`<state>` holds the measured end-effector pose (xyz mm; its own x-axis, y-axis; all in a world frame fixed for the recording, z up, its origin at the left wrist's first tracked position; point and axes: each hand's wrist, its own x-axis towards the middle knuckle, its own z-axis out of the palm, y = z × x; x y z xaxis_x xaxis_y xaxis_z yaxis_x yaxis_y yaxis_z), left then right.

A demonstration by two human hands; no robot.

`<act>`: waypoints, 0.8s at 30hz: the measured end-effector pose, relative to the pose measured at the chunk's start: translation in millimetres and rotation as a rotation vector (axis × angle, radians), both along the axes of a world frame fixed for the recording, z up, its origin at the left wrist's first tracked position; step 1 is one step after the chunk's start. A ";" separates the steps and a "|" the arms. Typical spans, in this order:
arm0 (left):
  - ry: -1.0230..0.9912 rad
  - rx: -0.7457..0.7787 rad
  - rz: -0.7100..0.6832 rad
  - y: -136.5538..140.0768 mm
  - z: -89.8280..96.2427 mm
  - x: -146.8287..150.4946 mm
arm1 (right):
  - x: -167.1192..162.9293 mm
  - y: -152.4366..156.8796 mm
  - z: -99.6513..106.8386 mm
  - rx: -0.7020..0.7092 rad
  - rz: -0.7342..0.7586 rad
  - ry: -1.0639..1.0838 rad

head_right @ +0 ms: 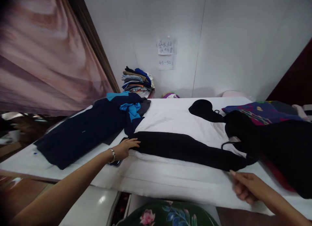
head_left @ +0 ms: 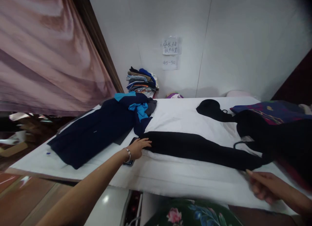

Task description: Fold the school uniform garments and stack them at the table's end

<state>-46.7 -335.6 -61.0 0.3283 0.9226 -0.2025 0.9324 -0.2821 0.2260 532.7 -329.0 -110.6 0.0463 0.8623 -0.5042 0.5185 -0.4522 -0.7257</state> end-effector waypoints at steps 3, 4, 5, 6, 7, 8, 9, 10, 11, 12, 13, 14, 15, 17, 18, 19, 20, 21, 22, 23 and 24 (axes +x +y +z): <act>-0.094 0.057 0.077 -0.6 12.0 20.0 | -31.6 -12.8 29.3 0.134 0.344 0.092; -0.125 0.110 0.108 1.2 14.5 30.5 | -45.1 -13.3 39.7 0.274 0.393 0.086; -0.145 0.164 0.129 3.7 15.3 41.8 | -58.3 -11.3 48.2 0.412 0.407 0.063; -0.145 0.212 0.141 6.6 14.0 53.1 | -70.2 -6.5 53.4 0.544 0.417 0.024; -0.124 0.249 0.144 9.5 10.4 63.0 | -79.4 1.0 54.4 0.672 0.435 -0.036; -0.082 0.264 0.150 12.1 4.6 70.8 | -85.4 10.7 50.9 0.784 0.469 -0.115; -0.029 0.262 0.161 14.4 -2.7 75.9 | -87.7 22.2 43.1 0.876 0.512 -0.214; 0.026 0.257 0.177 16.1 -11.2 77.9 | -86.4 34.6 32.1 0.934 0.555 -0.328; 0.074 0.253 0.196 17.3 -19.8 77.3 | -81.9 46.9 19.1 0.949 0.574 -0.448; 0.109 0.252 0.214 18.2 -28.1 74.6 | -75.1 58.2 5.6 0.923 0.562 -0.553; 0.131 0.256 0.224 19.0 -35.4 70.7 | -67.2 67.8 -6.8 0.873 0.548 -0.625; 0.142 0.268 0.223 19.8 -41.3 66.3 | -59.4 75.1 -17.2 0.828 0.546 -0.667; 0.145 0.285 0.217 20.8 -45.7 62.1 | -52.7 79.8 -24.7 0.799 0.544 -0.688; 0.141 0.307 0.202 22.9 -50.2 55.8 | -45.4 82.2 -31.0 0.783 0.553 -0.678; 0.140 0.309 0.194 24.0 -50.9 54.0 | -45.1 80.6 -30.4 0.787 0.549 -0.660; 0.145 0.306 0.189 24.9 -50.8 53.0 | -46.5 77.7 -28.0 0.788 0.537 -0.630; 0.155 0.302 0.188 25.8 -50.2 52.6 | -49.0 73.9 -24.3 0.791 0.523 -0.590; 0.169 0.300 0.194 26.5 -49.4 52.7 | -51.7 69.5 -19.7 0.805 0.506 -0.542; 0.187 0.296 0.200 27.0 -48.6 53.0 | -53.6 65.0 -14.5 0.836 0.489 -0.493; 0.206 0.292 0.205 27.5 -47.8 53.4 | -54.0 60.8 -8.5 0.889 0.469 -0.447; 0.226 0.288 0.209 28.0 -47.2 53.7 | -52.0 57.2 -1.8 0.961 0.444 -0.411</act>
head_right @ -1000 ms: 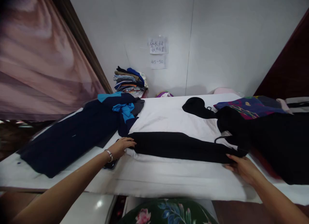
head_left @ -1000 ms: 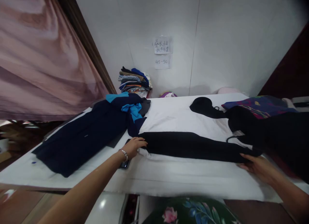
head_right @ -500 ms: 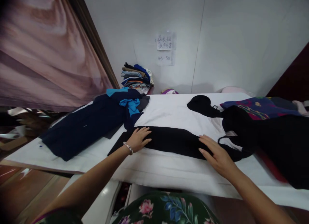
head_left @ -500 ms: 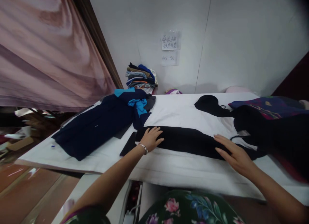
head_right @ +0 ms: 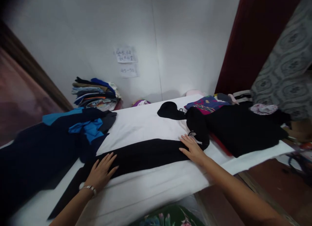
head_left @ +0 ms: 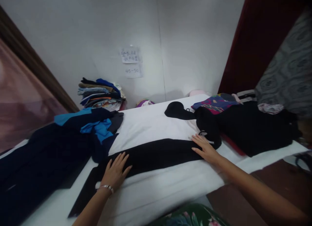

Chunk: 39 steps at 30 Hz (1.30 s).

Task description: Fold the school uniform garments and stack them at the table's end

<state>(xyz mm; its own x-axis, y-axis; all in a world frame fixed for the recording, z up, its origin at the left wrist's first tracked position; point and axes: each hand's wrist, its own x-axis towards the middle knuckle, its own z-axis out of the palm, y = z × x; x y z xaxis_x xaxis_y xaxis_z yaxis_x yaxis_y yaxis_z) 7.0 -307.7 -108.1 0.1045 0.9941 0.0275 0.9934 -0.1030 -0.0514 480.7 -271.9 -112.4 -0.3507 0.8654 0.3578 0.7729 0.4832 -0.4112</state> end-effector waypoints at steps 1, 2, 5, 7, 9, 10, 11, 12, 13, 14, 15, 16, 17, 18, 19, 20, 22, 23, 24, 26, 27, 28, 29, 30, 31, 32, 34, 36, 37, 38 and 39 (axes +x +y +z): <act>0.020 -0.008 0.005 0.4 0.4 0.2 | 4.9 -2.6 7.5 0.075 0.002 0.048; 0.040 -0.016 0.009 0.8 0.4 0.1 | 13.2 -3.8 15.8 0.155 -0.016 0.093; 0.088 -0.022 0.015 2.0 -2.5 -2.5 | 56.2 0.9 42.9 0.357 -0.232 0.227; 0.111 -0.015 0.014 3.1 -7.0 -6.2 | 91.8 8.9 59.1 0.414 -0.461 0.275; 0.124 0.010 0.002 4.7 -12.3 -10.3 | 120.9 18.3 70.8 0.386 -0.656 0.319; 0.128 0.022 -0.006 5.5 -14.8 -12.0 | 130.2 23.3 74.8 0.348 -0.708 0.348; 0.132 0.030 -0.012 6.4 -16.8 -13.2 | 135.2 28.5 77.8 0.304 -0.726 0.378; 0.137 0.036 -0.007 7.1 -18.1 -13.7 | 136.0 34.0 80.1 0.254 -0.714 0.398; 0.144 0.037 0.002 7.8 -18.8 -13.7 | 133.2 40.2 81.9 0.200 -0.680 0.400; 0.150 0.035 0.015 8.3 -18.7 -13.1 | 127.6 47.2 83.5 0.145 -0.639 0.378; 0.153 0.031 0.028 8.7 -17.9 -12.1 | 120.2 55.2 85.1 0.088 -0.605 0.338; 0.152 0.027 0.037 8.8 -16.6 -10.9 | 112.0 64.2 86.9 0.033 -0.586 0.292; 0.148 0.022 0.040 8.8 -15.1 -9.5 | 103.9 74.2 88.9 -0.012 -0.579 0.242; 0.142 0.016 0.039 8.6 -13.4 -8.3 | 96.2 85.0 91.1 -0.044 -0.585 0.193; 0.137 0.013 0.035 8.2 -11.8 -7.1 | 89.2 96.4 93.2 -0.067 -0.602 0.146; 0.135 0.014 0.032 7.6 -10.4 -6.1 | 83.0 107.8 95.4 -0.094 -0.627 0.106; 0.134 0.020 0.032 6.3 -8.1 -4.6 | 72.6 129.1 100.1 -0.157 -0.665 0.058; 0.133 0.021 0.037 5.6 -7.3 -4.0 | 68.6 137.9 102.8 -0.189 -0.671 0.048; 0.130 0.019 0.043 5.1 -6.6 -3.7 | 65.9 145.0 106.1 -0.210 -0.668 0.049; 0.121 0.011 0.049 4.4 -5.8 -3.4 | 66.8 153.1 114.9 -0.195 -0.641 0.069; 0.117 0.005 0.049 4.2 -5.7 -3.4 | 71.7 153.9 120.1 -0.160 -0.630 0.085; 0.114 0.002 0.042 4.2 -5.6 -3.5 | 80.0 152.7 125.1 -0.115 -0.629 0.096; 0.112 0.003 0.034 4.4 -5.8 -3.6 | 91.6 149.7 129.3 -0.064 -0.649 0.123; 0.111 0.009 0.032 4.6 -6.0 -3.7 | 106.0 145.0 132.1 -0.023 -0.693 0.185; 0.112 0.015 0.030 4.8 -6.3 -3.8 | 122.1 139.0 133.0 0.006 -0.756 0.261; 0.113 0.022 0.029 5.1 -6.7 -3.8 | 138.6 132.0 131.7 0.011 -0.847 0.401; 0.115 0.028 0.032 5.6 -7.6 -4.0 | 168.0 117.2 123.2 -0.023 -0.982 0.594; 0.120 0.025 0.036 5.9 -8.5 -4.3 | 187.0 104.9 110.9 -0.048 -1.036 0.667; 0.122 0.024 0.036 5.9 -8.9 -4.3 | 192.1 100.7 105.2 -0.047 -1.039 0.677; 0.123 0.025 0.037 5.9 -9.2 -4.4 | 194.7 98.1 100.5 -0.044 -1.038 0.700; 0.121 0.028 0.038 5.9 -9.4 -4.3 | 195.5 97.0 97.2 -0.042 -1.029 0.727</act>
